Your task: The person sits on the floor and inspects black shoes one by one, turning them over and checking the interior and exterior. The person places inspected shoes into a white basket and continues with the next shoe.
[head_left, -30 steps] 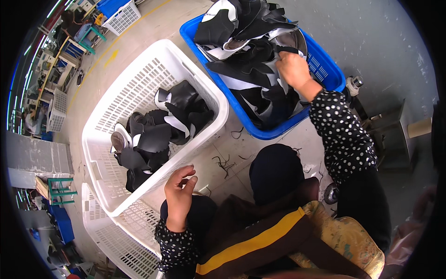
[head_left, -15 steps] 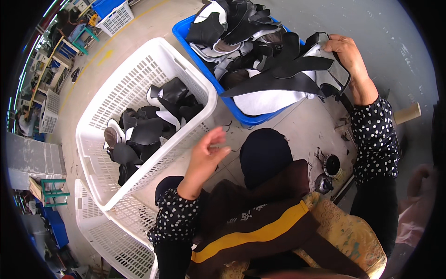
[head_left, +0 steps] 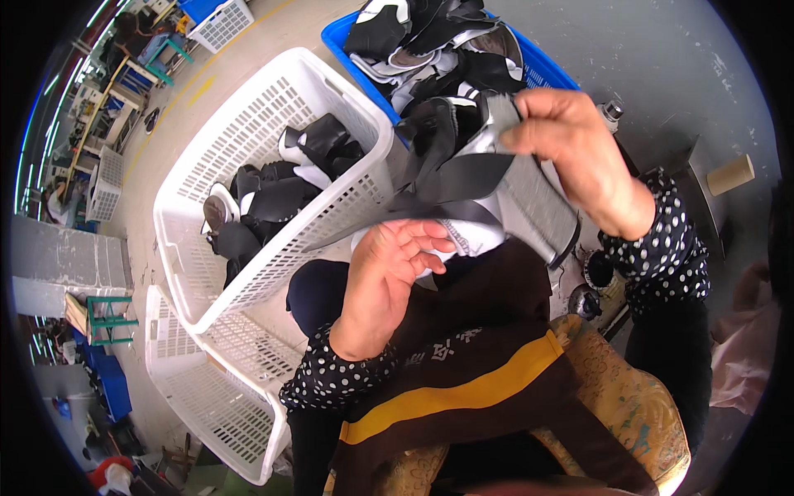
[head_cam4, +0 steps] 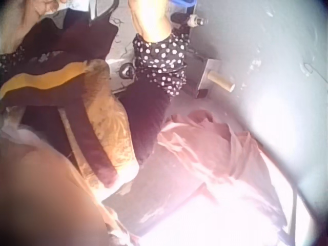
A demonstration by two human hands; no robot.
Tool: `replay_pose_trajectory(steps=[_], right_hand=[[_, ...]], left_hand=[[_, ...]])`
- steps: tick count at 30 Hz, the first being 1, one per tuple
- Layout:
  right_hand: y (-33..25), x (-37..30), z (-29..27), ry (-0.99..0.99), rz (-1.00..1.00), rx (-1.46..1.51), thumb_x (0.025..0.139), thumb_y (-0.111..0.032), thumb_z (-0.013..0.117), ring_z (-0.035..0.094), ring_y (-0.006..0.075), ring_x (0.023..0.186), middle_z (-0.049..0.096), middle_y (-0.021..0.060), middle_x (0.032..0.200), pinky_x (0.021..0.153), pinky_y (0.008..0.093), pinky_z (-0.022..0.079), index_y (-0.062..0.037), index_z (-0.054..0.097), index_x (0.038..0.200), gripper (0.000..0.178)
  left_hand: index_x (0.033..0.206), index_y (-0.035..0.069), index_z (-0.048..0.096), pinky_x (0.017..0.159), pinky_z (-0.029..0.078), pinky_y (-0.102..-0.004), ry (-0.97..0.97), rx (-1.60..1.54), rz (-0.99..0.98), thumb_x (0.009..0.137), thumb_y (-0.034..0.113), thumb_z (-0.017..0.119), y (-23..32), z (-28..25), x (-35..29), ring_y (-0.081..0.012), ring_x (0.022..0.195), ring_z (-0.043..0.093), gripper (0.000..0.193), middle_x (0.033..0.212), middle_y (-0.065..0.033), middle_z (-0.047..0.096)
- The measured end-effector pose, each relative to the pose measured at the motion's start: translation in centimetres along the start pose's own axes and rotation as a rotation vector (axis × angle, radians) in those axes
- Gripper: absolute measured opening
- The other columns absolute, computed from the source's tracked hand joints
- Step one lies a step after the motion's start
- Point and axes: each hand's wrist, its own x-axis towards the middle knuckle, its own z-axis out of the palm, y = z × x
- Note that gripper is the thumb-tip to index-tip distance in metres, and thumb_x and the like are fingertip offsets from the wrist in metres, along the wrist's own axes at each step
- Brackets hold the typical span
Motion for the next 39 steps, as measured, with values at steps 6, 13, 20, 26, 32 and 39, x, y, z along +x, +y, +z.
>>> replay_pose_trajectory(steps=[6, 13, 20, 26, 32, 39], right_hand=[[0.9, -6.0, 4.0, -0.206, -0.190, -0.156, 0.088, -0.001, 0.076, 0.049, 0.0070, 0.065, 0.054, 0.0021, 0.073, 0.057, 0.0274, 0.040, -0.0014, 0.057, 0.080, 0.020], [-0.1, -7.1, 5.4, -0.480, -0.508, -0.291, 0.086, -0.014, 0.083, 0.064, 0.0241, 0.055, 0.065, 0.0072, 0.066, 0.053, 0.0322, 0.049, -0.0008, 0.069, 0.095, 0.021], [0.1, -5.0, 9.8, -0.292, -0.605, -0.368, 0.086, -0.032, 0.082, 0.059, 0.0321, 0.081, 0.060, 0.0161, 0.091, 0.071, 0.0390, 0.047, 0.0037, 0.068, 0.104, 0.042], [1.7, -2.6, 14.7, -0.433, -0.659, -0.306, 0.088, -0.025, 0.081, 0.056, 0.0294, 0.080, 0.053, 0.0129, 0.089, 0.071, 0.0384, 0.045, 0.0028, 0.058, 0.091, 0.037], [5.3, -2.5, 15.4, -0.558, -0.245, -0.169, 0.085, -0.010, 0.083, 0.052, 0.0075, 0.062, 0.056, 0.0014, 0.073, 0.056, 0.0245, 0.040, -0.0029, 0.056, 0.092, 0.029], [8.5, -2.7, 12.5, -0.520, -0.221, -0.351, 0.084, 0.003, 0.070, 0.048, 0.0082, 0.061, 0.051, 0.0032, 0.066, 0.056, 0.0281, 0.038, -0.0003, 0.053, 0.080, 0.017]], left_hand=[[0.150, -0.002, 0.047, 0.108, 0.050, -0.0464, 0.210, -0.253, 0.116, 0.112, 0.043, 0.045, -0.4, -0.3, -3.3, -0.0330, 0.132, 0.060, 0.059, 0.146, -0.0156, 0.060], [0.135, -0.004, 0.061, 0.102, 0.053, -0.0374, 0.401, 0.279, 0.086, 0.102, 0.015, 0.068, 2.8, -1.9, -6.7, -0.0240, 0.114, 0.068, 0.039, 0.128, -0.0133, 0.070], [0.125, -0.003, 0.064, 0.093, 0.051, -0.0323, 0.304, 0.784, 0.322, 0.106, 0.010, 0.059, 5.9, -0.9, -9.9, -0.0165, 0.102, 0.060, 0.023, 0.112, -0.0059, 0.069], [0.095, -0.009, 0.062, 0.070, 0.047, -0.0419, 0.285, 1.024, 0.206, 0.104, 0.017, 0.061, 4.3, -2.7, -10.7, -0.0240, 0.070, 0.052, 0.027, 0.075, -0.0215, 0.058], [0.089, -0.010, 0.062, 0.064, 0.046, -0.0409, 0.289, 0.938, 0.083, 0.106, 0.024, 0.063, 1.7, -3.9, -10.0, -0.0247, 0.062, 0.043, 0.038, 0.069, -0.0235, 0.052], [0.094, -0.010, 0.063, 0.069, 0.047, -0.0428, 0.251, 0.925, 0.115, 0.104, 0.021, 0.063, 0.3, -4.6, -8.7, -0.0311, 0.065, 0.052, 0.033, 0.075, -0.0261, 0.058]])
